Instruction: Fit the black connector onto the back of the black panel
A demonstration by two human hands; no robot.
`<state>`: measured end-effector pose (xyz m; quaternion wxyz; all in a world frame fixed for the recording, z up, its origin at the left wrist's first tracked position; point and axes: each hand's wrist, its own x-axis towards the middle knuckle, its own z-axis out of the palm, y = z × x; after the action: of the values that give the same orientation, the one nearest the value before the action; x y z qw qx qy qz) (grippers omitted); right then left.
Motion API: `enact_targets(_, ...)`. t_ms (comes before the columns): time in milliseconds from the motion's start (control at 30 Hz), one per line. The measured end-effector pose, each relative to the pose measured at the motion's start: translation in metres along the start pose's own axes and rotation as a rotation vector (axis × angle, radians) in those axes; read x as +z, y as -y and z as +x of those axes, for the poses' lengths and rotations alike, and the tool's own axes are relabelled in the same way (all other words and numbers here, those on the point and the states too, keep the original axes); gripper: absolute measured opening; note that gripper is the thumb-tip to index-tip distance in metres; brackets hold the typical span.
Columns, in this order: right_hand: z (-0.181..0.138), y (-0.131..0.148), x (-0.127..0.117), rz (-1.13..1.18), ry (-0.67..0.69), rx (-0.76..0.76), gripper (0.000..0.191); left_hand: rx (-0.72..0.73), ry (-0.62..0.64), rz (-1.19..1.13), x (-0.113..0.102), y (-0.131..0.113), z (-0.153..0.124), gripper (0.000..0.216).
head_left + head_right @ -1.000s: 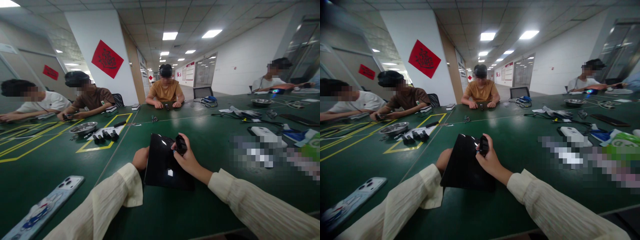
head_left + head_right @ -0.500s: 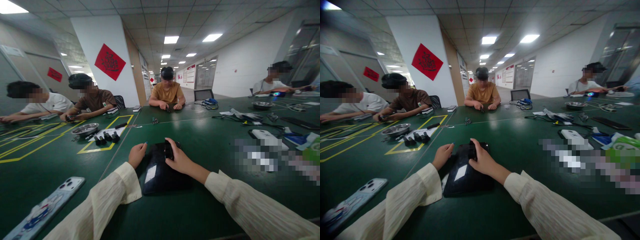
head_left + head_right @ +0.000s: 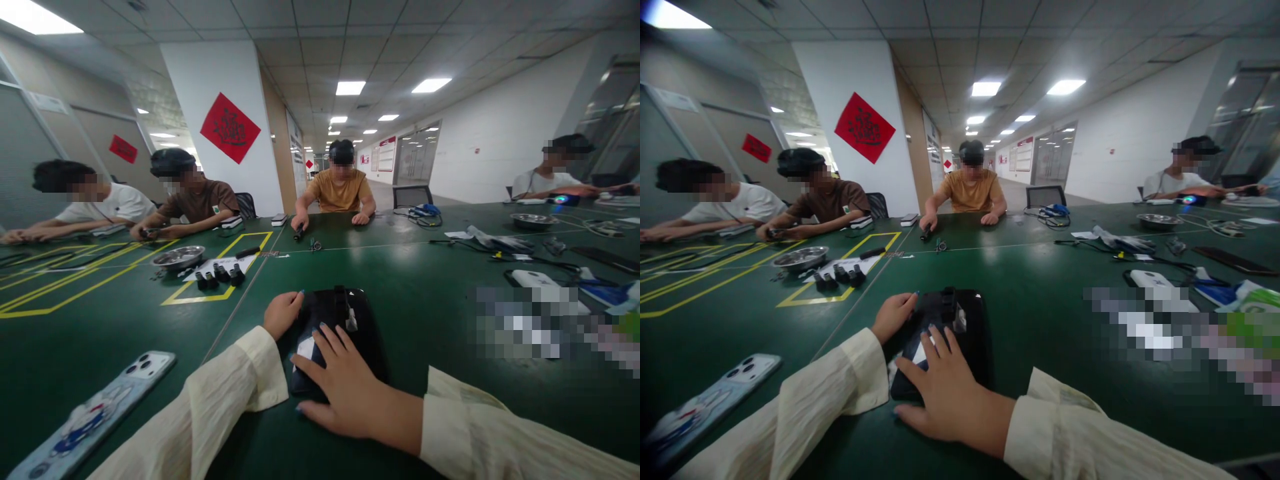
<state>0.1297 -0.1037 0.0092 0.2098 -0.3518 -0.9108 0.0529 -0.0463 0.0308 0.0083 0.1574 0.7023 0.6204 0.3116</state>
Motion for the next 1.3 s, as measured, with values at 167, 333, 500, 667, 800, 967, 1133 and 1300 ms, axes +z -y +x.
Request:
enact_targets(167, 0.013, -0.018, 0.001, -0.051, 0.079, -0.058, 0.055, -0.022, -0.057, -0.122, 0.001, 0.005, 0.003, 0.043)
enact_targets(333, 0.024, -0.035, -0.004, -0.056, 0.107, -0.181, 0.05, -0.082, -0.117, -0.253, 0.003, 0.01, 0.008, 0.042)
enact_targets(500, 0.028, -0.042, -0.006, -0.095, 0.136, -0.214, 0.047, -0.082, -0.15, -0.336, 0.004, 0.015, 0.009, 0.043)
enact_targets(667, 0.026, -0.06, -0.01, -0.016, 0.118, -0.213, 0.046, -0.067, -0.152, -0.36, 0.004, 0.017, 0.009, 0.041)
enact_targets(800, 0.021, -0.091, -0.016, -0.024, 0.122, -0.08, 0.042, -0.078, -0.13, -0.381, 0.005, 0.018, 0.01, 0.04)
enact_targets(967, 0.012, -0.146, -0.029, -0.07, 0.115, 0.104, 0.038, -0.08, -0.114, -0.383, 0.005, 0.018, 0.01, 0.039)
enact_targets(1133, 0.0, -0.206, -0.047, -0.231, 0.227, 0.286, 0.045, -0.091, -0.112, -0.391, 0.006, 0.017, 0.009, 0.039)
enact_targets(1300, -0.02, -0.254, -0.061, -0.345, 0.281, 0.488, 0.047, -0.088, -0.087, -0.385, 0.008, 0.018, 0.01, 0.039)
